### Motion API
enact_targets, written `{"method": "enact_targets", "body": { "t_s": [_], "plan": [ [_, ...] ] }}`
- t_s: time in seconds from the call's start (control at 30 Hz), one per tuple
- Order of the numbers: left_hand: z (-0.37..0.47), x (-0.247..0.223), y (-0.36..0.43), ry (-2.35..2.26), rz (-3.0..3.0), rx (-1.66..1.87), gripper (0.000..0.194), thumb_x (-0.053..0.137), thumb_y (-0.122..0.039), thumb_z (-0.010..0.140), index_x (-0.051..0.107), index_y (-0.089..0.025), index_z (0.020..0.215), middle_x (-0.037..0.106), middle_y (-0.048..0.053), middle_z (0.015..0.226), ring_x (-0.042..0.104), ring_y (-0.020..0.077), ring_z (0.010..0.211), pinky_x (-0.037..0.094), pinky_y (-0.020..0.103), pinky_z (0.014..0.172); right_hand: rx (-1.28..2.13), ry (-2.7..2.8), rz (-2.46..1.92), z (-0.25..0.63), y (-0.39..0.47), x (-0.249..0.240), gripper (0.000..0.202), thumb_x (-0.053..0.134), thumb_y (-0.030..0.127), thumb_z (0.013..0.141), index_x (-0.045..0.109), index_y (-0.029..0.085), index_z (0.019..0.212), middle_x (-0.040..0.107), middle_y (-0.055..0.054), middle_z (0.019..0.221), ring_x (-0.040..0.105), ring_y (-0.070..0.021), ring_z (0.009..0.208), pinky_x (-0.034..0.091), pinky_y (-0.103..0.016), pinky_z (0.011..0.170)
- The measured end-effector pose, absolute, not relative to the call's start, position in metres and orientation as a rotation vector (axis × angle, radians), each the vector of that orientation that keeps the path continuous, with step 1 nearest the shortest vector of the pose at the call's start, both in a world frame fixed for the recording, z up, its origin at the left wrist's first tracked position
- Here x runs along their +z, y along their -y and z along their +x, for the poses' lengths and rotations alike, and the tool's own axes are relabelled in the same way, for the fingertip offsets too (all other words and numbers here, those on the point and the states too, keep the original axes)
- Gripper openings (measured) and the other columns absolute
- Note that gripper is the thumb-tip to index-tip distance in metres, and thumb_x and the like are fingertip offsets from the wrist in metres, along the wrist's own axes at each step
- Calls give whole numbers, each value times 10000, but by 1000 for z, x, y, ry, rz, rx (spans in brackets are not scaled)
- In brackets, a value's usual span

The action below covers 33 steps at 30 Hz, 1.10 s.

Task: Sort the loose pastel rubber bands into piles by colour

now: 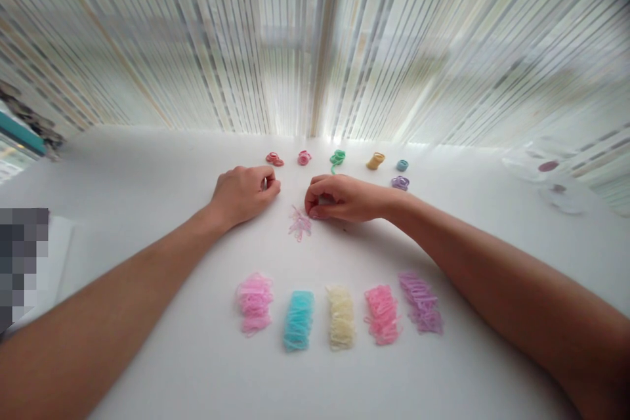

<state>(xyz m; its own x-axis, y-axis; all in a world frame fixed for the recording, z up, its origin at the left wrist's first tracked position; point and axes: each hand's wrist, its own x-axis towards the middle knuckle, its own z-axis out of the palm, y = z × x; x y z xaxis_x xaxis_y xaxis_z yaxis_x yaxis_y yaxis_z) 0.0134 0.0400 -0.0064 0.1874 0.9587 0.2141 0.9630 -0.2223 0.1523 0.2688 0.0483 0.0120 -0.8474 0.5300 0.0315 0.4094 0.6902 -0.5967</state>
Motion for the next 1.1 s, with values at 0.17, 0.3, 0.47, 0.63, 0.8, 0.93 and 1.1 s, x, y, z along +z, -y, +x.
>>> {"method": "enact_targets", "body": {
  "t_s": [0.17, 0.3, 0.47, 0.63, 0.8, 0.93, 1.1],
  "plan": [
    [13, -6, -39, 1946, -2414, -431, 310, 499, -466, 939, 707, -249, 863, 768, 33, 844, 685, 261, 791, 368, 355, 684, 826, 2689, -893, 277, -51, 17, 112, 639, 180, 961, 744, 147, 982, 688, -75, 999, 588, -156, 812, 452, -295, 761],
    [14, -6, -39, 1952, -2413, -425, 309, 499, -462, 938, 709, -247, 865, 768, 36, 843, 687, 260, 792, 379, 355, 690, 786, 2630, -1001, 282, -56, 15, 141, 638, 236, 973, 753, 156, 992, 714, -82, 980, 606, -177, 839, 459, -308, 766],
    [14, -6, -39, 1950, -2410, -421, 315, 500, -461, 939, 722, -247, 876, 771, 41, 852, 698, 265, 808, 403, 359, 701, 804, 2618, -1107, 284, -57, 18, 156, 669, 240, 947, 772, 147, 1018, 721, -77, 963, 603, -170, 802, 466, -309, 737],
    [13, -6, -39, 1944, -2412, -421, 313, 498, -455, 937, 724, -246, 879, 771, 42, 851, 702, 271, 817, 412, 364, 705, 814, 2613, -1195, 292, -60, 22, 214, 727, 287, 906, 794, 146, 1052, 700, -65, 905, 573, -169, 772, 457, -321, 717],
    [13, -6, -39, 1944, -2419, -424, 311, 499, -459, 936, 714, -245, 868, 769, 43, 849, 694, 268, 805, 407, 365, 704, 827, 2598, -1119, 295, -62, 19, 222, 730, 325, 903, 800, 152, 1024, 694, -63, 896, 560, -168, 765, 438, -322, 691],
    [14, -6, -39, 1943, -2413, -414, 318, 491, -467, 939, 706, -245, 865, 764, 44, 845, 690, 264, 803, 402, 360, 702, 818, 2597, -1056, 289, -59, 16, 184, 701, 292, 918, 793, 151, 993, 709, -70, 946, 563, -157, 758, 440, -316, 692],
    [15, -3, -38, 1958, -2415, -399, 319, 492, -468, 941, 711, -244, 880, 775, 50, 868, 701, 266, 827, 421, 354, 707, 795, 2615, -1044, 285, -57, 15, 140, 670, 235, 930, 778, 154, 969, 714, -70, 950, 588, -163, 790, 443, -310, 727]
  ]
}}
